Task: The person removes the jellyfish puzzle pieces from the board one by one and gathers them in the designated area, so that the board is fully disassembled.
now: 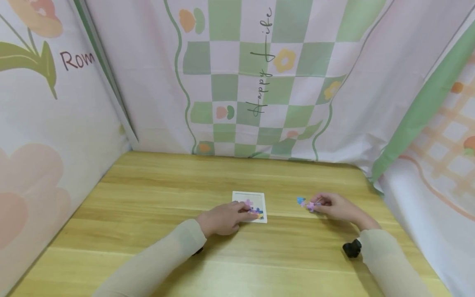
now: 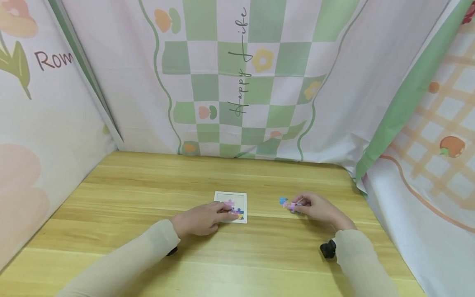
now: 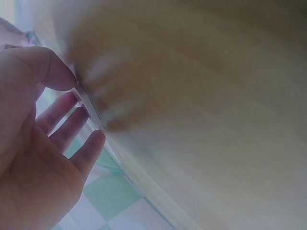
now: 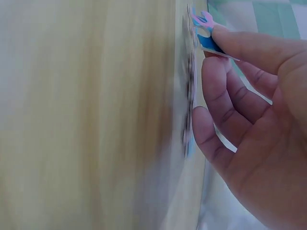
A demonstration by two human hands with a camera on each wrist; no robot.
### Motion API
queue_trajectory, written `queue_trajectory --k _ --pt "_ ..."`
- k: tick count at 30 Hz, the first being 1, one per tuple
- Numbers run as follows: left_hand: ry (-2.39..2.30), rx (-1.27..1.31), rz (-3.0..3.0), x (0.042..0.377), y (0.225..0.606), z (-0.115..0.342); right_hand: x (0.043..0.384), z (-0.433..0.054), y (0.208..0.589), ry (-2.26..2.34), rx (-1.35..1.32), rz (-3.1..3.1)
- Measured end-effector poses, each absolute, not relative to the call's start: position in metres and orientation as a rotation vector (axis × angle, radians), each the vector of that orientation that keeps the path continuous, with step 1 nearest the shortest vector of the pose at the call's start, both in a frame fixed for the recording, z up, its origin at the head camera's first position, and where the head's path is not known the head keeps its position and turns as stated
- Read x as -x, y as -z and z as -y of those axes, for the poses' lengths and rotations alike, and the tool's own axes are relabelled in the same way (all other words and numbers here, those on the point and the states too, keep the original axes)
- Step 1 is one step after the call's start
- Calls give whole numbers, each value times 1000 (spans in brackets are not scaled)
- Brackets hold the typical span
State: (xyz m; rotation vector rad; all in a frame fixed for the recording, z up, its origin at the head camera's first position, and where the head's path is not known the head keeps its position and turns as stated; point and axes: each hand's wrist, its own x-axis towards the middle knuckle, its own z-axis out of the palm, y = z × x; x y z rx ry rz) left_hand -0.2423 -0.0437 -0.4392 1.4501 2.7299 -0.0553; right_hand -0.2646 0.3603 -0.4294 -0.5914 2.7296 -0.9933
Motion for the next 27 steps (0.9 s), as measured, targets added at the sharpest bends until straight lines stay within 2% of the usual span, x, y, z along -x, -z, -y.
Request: queue_trajectory --k 14,27 --pt "71 -1447 -2734 243 440 43 246 -410 436 1065 491 -2675" --pt "93 -1478 -2742 243 441 43 241 -412 436 1042 416 -2681"
